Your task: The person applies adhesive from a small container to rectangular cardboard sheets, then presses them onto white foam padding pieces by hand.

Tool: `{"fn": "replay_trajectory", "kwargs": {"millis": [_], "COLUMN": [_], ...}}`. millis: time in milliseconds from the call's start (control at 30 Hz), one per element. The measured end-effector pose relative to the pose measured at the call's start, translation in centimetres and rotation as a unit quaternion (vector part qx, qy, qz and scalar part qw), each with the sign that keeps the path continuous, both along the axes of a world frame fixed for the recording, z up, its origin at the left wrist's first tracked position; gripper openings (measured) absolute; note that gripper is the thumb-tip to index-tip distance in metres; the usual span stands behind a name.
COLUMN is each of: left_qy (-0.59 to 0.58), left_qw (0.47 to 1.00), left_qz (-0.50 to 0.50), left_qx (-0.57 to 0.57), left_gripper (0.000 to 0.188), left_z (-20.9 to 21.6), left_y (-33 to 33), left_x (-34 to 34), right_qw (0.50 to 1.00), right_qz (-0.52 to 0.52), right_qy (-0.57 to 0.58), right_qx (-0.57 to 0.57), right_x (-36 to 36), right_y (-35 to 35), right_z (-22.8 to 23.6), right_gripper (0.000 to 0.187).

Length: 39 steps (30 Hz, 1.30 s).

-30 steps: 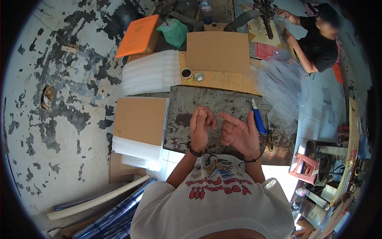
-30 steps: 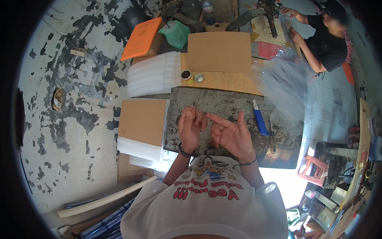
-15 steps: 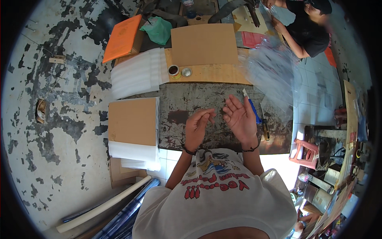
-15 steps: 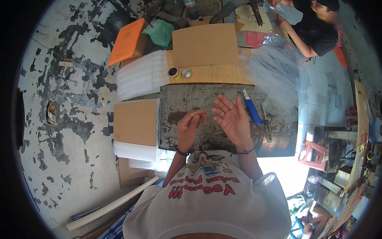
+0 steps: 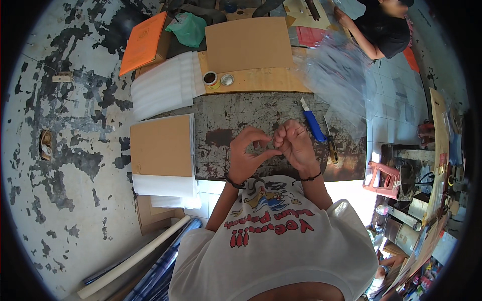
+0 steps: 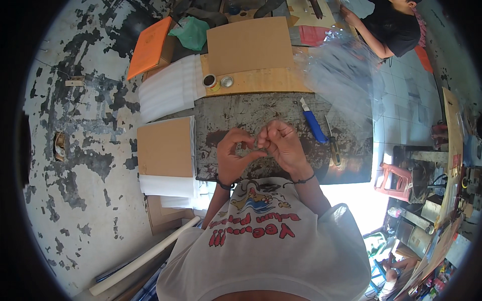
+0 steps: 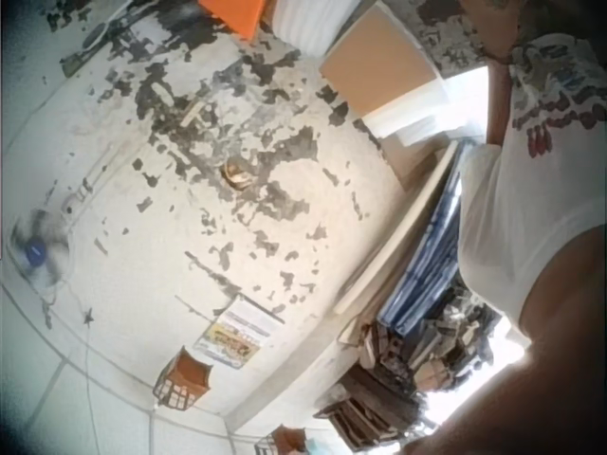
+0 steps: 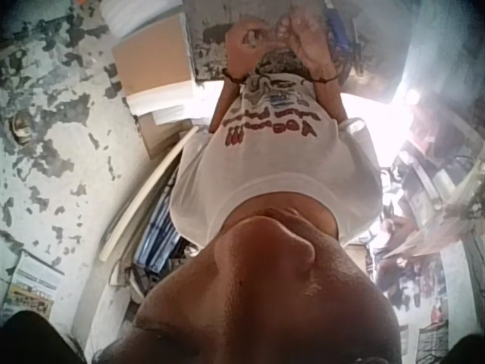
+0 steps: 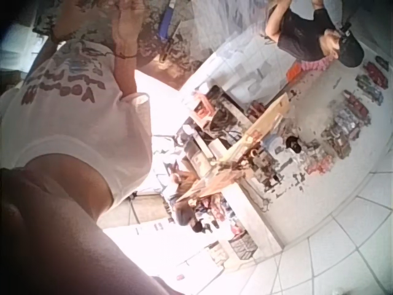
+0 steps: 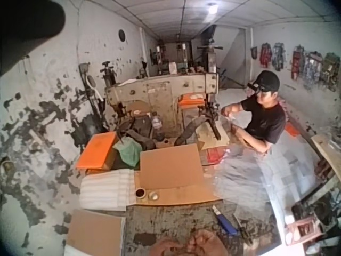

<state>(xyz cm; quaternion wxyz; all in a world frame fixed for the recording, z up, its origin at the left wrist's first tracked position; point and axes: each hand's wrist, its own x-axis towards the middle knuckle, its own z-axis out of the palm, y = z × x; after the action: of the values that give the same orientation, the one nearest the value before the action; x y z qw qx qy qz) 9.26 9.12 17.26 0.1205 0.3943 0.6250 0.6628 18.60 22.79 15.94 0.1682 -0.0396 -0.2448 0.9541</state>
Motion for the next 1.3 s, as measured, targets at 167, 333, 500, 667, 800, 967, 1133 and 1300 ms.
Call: {"fn": "replay_trajectory", "kwargs": {"millis": [167, 333, 500, 667, 800, 967, 1133, 1300], "left_qy": [0.009, 0.004, 0.007, -0.042, -0.005, 0.014, 0.007, -0.034], "left_qw": [1.000, 1.000, 1.000, 0.999, 1.000, 0.998, 0.998, 0.997], "left_qz": [-0.006, -0.027, -0.001, -0.020, -0.018, -0.047, -0.050, -0.016], "left_qx": [0.002, -0.016, -0.003, -0.007, -0.017, -0.034, -0.040, -0.065], "left_gripper": [0.040, 0.045, 0.041, 0.040, 0.041, 0.043, 0.040, 0.032], "left_z": [-0.1, -0.5, -0.4, -0.5, -0.4, -0.3, 0.1, -1.4], "left_y": [-0.4, -1.2, -0.9, -1.0, -0.7, -0.5, -0.5, -0.8], "left_x": [0.0, -0.1, -0.1, 0.0, -0.2, -0.2, 0.1, -0.1], "right_qw": [1.000, 0.999, 0.999, 0.998, 0.998, 0.997, 0.995, 0.983], "right_qz": [0.010, 0.013, 0.022, 0.045, 0.035, 0.061, 0.001, 0.009], "right_qy": [-0.004, -0.007, -0.014, -0.030, -0.018, 0.019, -0.093, -0.160], "right_qx": [0.024, 0.028, 0.041, 0.030, -0.048, -0.041, 0.035, 0.093], "right_x": [0.1, 0.0, -0.2, -0.3, -1.0, -1.0, -0.5, -0.2], "right_y": [-0.5, -0.7, -0.5, -0.5, -0.6, 0.2, -0.1, 0.3], "right_z": [-0.2, -0.2, -0.1, 1.3, 2.2, 0.5, -0.1, -1.8], "right_gripper": [0.019, 0.020, 0.024, 0.026, 0.028, 0.031, 0.023, 0.020]}}
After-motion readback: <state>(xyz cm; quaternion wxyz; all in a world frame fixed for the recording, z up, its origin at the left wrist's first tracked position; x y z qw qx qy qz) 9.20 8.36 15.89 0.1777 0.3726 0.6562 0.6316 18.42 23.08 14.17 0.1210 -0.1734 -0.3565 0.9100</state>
